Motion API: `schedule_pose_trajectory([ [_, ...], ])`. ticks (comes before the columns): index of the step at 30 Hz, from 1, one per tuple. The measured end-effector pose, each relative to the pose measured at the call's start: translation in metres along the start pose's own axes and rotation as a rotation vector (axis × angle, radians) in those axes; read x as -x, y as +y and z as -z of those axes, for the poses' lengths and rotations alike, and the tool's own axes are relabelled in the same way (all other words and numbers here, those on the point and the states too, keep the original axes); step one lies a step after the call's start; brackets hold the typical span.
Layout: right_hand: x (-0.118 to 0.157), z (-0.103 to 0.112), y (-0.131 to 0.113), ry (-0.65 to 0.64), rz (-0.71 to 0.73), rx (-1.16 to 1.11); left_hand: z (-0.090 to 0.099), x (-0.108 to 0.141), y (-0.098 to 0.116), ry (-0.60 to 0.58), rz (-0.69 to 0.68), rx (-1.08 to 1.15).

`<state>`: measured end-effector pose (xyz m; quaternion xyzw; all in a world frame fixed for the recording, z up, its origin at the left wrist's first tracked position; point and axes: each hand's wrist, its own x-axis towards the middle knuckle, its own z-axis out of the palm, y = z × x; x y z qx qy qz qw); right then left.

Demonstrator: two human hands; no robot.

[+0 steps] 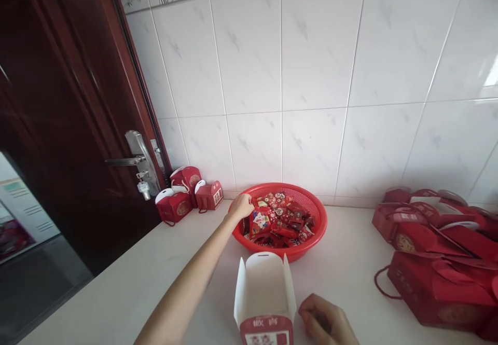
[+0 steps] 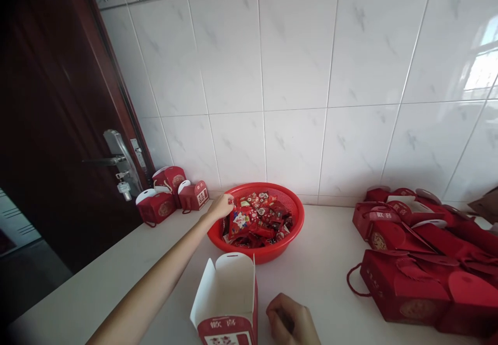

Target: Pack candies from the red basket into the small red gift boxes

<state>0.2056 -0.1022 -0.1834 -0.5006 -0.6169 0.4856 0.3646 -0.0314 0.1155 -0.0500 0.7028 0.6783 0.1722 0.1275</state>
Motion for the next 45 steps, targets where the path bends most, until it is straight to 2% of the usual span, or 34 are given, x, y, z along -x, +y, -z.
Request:
schedule_pose_trajectory([
  [6,0.008,0.0,-0.015,0.036,0.06,0.005,-0.006,-0.001,0.002,-0.077,-0.054,-0.043],
  [10,0.008,-0.002,-0.017,0.037,0.067,0.008,-0.008,0.0,0.002,-0.113,-0.097,-0.02],
  [17,0.001,-0.003,-0.008,0.015,0.062,0.034,-0.009,-0.001,-0.001,-0.076,-0.076,0.11],
  [22,0.0,-0.006,-0.004,0.052,0.068,0.03,-0.002,0.0,-0.003,0.019,-0.047,0.346],
  [28,0.004,-0.004,-0.008,0.029,0.076,0.023,0.0,0.014,0.0,0.117,-0.092,0.746],
  [37,0.008,-0.002,-0.018,0.016,0.044,0.024,-0.004,0.029,0.017,0.071,-0.114,1.211],
  [45,0.01,0.0,-0.022,0.005,0.026,0.039,0.002,0.049,0.034,-0.012,-0.16,1.481],
])
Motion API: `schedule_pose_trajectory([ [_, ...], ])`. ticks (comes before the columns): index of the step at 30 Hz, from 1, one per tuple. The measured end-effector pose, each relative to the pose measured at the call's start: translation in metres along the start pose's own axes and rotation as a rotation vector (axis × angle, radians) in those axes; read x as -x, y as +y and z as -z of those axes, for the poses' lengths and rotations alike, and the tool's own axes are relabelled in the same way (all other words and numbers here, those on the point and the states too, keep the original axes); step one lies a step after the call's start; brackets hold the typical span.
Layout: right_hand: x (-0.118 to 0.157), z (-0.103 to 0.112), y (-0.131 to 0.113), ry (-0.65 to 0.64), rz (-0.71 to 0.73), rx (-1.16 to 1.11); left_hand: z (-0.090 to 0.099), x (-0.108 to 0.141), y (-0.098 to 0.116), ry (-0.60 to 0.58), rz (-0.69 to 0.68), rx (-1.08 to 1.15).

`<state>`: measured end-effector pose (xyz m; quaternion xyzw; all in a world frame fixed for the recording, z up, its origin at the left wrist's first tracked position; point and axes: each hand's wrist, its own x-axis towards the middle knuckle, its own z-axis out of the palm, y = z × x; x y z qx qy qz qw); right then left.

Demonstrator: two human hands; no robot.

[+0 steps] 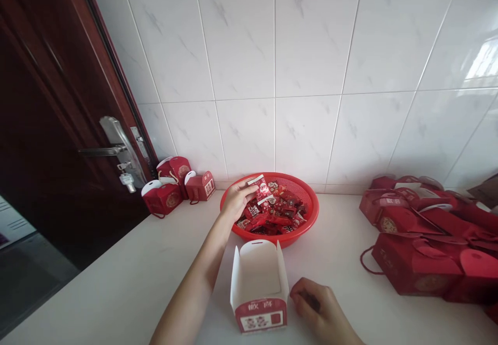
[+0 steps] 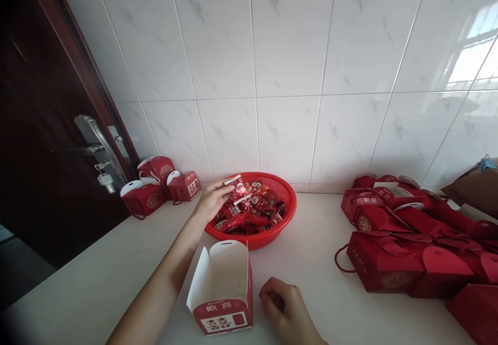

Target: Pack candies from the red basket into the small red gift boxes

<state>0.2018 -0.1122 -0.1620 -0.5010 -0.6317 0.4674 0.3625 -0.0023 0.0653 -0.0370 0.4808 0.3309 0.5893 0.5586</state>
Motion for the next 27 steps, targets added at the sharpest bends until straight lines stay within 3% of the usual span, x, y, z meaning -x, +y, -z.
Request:
schedule_pose_trajectory([
  [9,-0.004,0.004,0.0,0.043,-0.018,-0.171,-0.012,0.013,0.011,-0.122,0.01,0.092],
  [14,-0.016,0.023,-0.046,0.19,0.093,-0.34,-0.018,0.026,0.018,-0.152,-0.052,0.052],
  [17,-0.029,0.033,-0.088,0.278,0.235,-0.411,-0.024,0.037,0.023,-0.144,-0.234,-0.069],
  [23,-0.057,0.037,-0.14,0.263,0.329,-0.637,-0.04,0.068,0.04,-0.286,-0.929,-0.59],
  [25,-0.062,0.034,-0.147,0.238,0.365,-0.701,-0.044,0.075,0.042,-0.311,-1.046,-0.713],
  [27,-0.064,0.032,-0.152,0.244,0.398,-0.723,-0.045,0.08,0.042,-0.309,-1.05,-0.768],
])
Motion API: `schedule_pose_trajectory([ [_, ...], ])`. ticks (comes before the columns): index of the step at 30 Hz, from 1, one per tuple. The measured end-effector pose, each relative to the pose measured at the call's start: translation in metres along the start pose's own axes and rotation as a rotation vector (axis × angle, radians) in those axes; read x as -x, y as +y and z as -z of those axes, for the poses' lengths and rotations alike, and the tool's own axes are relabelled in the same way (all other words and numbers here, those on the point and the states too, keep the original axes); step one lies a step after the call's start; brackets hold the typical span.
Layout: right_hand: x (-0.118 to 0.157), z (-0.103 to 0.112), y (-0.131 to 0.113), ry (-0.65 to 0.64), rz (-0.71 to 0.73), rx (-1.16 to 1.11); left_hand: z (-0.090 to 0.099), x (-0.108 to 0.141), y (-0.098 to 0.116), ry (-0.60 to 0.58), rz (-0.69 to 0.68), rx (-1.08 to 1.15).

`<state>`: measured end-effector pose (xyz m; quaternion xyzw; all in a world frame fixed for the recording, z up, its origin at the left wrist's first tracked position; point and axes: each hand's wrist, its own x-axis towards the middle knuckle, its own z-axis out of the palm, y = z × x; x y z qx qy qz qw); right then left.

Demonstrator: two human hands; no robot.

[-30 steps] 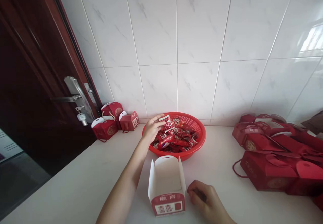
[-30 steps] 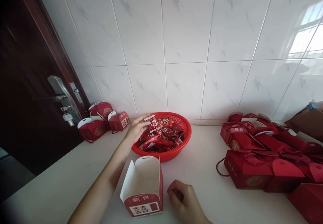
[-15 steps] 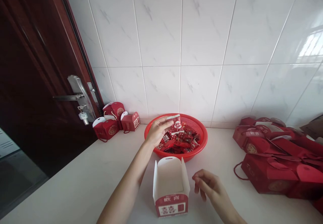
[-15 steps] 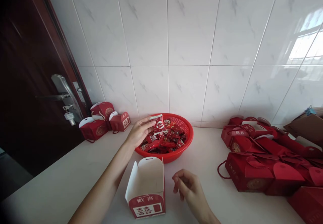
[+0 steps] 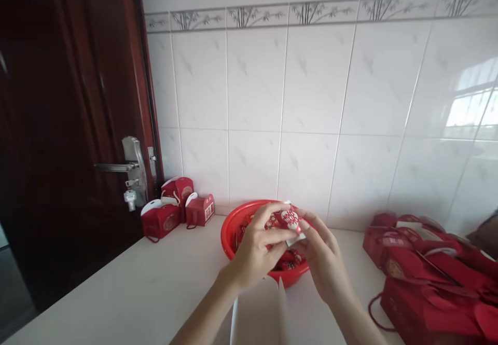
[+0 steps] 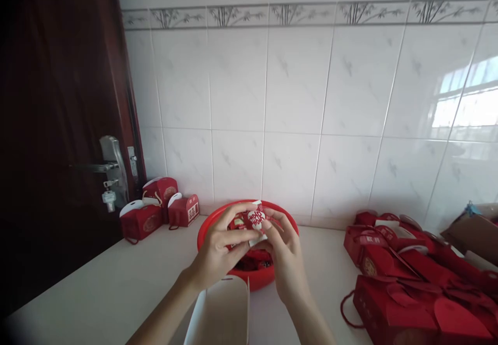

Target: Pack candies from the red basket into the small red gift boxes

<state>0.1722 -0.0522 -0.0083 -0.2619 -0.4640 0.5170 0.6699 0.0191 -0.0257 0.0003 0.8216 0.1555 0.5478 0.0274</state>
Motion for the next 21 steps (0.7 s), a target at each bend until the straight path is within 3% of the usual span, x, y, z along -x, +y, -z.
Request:
schedule_pose_trajectory([
  [4,-0.002,-0.002,0.0,0.016,0.038,0.007,0.002,0.004,0.002,-0.011,0.075,0.057],
  [7,-0.004,0.003,0.001,0.017,0.059,0.061,0.006,0.005,0.0,0.068,0.17,0.112],
  [10,-0.005,0.01,0.001,-0.023,0.069,0.108,0.007,0.004,-0.003,0.168,0.39,0.209],
  [13,-0.005,0.015,0.0,-0.062,0.108,0.189,0.006,0.001,-0.006,0.095,0.611,0.383],
  [17,-0.005,0.02,-0.001,-0.044,0.147,0.272,0.005,-0.003,-0.004,-0.039,0.647,0.562],
  [21,-0.003,0.021,-0.006,-0.028,0.113,0.244,0.003,-0.005,0.0,0.011,0.671,0.597],
])
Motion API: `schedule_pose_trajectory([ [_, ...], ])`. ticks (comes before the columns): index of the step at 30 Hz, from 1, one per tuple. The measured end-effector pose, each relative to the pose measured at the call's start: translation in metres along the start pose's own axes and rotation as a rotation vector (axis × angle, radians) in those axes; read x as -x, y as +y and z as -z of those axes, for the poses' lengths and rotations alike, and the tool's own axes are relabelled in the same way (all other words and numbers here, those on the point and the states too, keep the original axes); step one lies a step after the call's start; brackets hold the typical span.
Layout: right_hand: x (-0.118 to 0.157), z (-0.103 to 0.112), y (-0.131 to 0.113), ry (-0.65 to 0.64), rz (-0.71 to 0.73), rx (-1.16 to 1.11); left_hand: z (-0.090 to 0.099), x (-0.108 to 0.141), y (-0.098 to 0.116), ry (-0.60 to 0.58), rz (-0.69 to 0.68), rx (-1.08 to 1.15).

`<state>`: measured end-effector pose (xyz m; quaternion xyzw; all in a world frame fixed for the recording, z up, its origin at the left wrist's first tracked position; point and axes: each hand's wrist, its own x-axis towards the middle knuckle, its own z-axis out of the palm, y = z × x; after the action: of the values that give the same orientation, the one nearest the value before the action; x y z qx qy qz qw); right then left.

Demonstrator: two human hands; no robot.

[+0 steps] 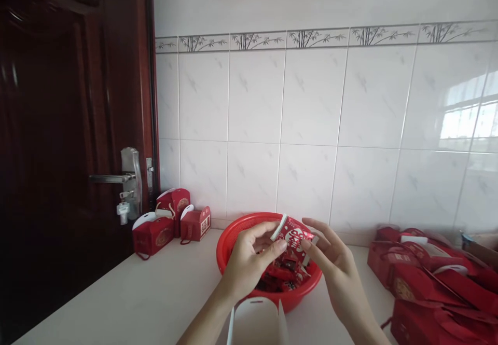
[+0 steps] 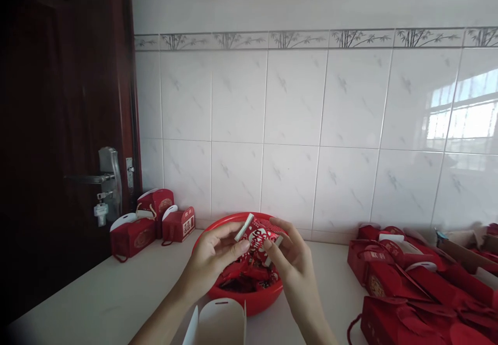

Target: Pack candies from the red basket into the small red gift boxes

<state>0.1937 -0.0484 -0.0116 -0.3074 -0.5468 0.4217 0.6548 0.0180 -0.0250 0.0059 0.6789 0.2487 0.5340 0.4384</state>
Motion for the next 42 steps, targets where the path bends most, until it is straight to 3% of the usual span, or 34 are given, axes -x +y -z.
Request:
schedule_pose_trajectory([
  [6,0.001,-0.002,-0.012,-0.111,-0.042,0.009,-0.004,0.0,-0.001,0.064,-0.022,0.021],
  [10,-0.001,0.0,-0.012,-0.097,-0.021,0.016,-0.003,-0.001,-0.002,0.064,-0.013,-0.024],
  [19,-0.002,0.005,-0.013,-0.087,-0.007,0.129,0.005,-0.003,0.0,-0.04,0.048,-0.079],
  [23,-0.007,0.007,-0.012,-0.029,-0.003,0.159,0.022,-0.009,-0.007,0.084,0.066,-0.201],
  [29,-0.015,0.015,0.0,0.034,-0.054,0.221,0.062,-0.026,-0.038,0.099,0.165,-0.534],
  [36,-0.02,0.019,0.022,0.151,-0.114,0.236,0.083,-0.04,-0.077,-0.091,0.399,-0.816],
  [42,-0.021,0.012,0.047,0.143,-0.194,-0.009,0.097,-0.067,-0.102,-0.318,0.636,-1.005],
])
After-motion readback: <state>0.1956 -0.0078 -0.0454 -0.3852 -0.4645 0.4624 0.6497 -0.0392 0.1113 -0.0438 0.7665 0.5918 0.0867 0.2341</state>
